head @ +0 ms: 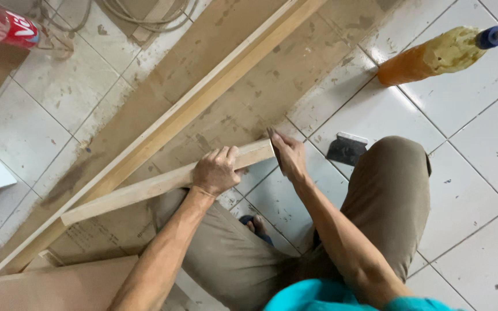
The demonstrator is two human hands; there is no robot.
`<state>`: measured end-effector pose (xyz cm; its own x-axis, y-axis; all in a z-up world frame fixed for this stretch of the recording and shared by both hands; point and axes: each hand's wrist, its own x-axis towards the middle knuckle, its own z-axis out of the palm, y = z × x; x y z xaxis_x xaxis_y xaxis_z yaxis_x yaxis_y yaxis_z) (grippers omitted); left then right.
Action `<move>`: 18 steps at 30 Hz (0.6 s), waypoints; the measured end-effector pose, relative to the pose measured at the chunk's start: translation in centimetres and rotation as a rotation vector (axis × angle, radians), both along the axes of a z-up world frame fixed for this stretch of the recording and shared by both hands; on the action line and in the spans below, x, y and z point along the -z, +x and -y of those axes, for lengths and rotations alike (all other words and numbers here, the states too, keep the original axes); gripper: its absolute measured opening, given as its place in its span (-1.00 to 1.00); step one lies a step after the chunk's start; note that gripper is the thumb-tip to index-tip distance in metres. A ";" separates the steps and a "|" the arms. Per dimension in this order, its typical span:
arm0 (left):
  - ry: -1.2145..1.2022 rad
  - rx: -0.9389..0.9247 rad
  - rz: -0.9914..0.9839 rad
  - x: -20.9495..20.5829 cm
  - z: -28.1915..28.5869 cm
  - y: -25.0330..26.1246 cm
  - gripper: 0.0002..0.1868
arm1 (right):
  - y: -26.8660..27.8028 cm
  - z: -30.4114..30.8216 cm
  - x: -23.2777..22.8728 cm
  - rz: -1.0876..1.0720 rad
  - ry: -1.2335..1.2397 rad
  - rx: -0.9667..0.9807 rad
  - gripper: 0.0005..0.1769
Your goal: The person prepares wooden boards by applying glue to the edges, joining them, and then sanding the surfaces and edges with sandpaper.
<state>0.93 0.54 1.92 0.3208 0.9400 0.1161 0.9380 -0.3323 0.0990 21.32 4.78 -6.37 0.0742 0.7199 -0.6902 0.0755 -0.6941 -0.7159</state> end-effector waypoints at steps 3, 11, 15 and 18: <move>0.018 -0.005 -0.020 0.1 0.7 0.0 -0.54 | -0.2 0.0 -3.9 0.091 0.004 -0.063 -0.48; 0.000 0.001 0.007 0.5 0.6 0.1 -0.58 | -0.2 -0.2 -7.4 0.003 0.168 0.012 -0.49; 0.007 0.008 -0.007 0.7 0.8 0.1 -0.55 | 0.2 0.7 -9.6 0.017 0.134 -0.010 -0.53; -0.014 -0.011 -0.015 0.1 1.1 0.0 -0.61 | 0.3 1.6 -9.8 0.004 0.142 -0.012 -0.53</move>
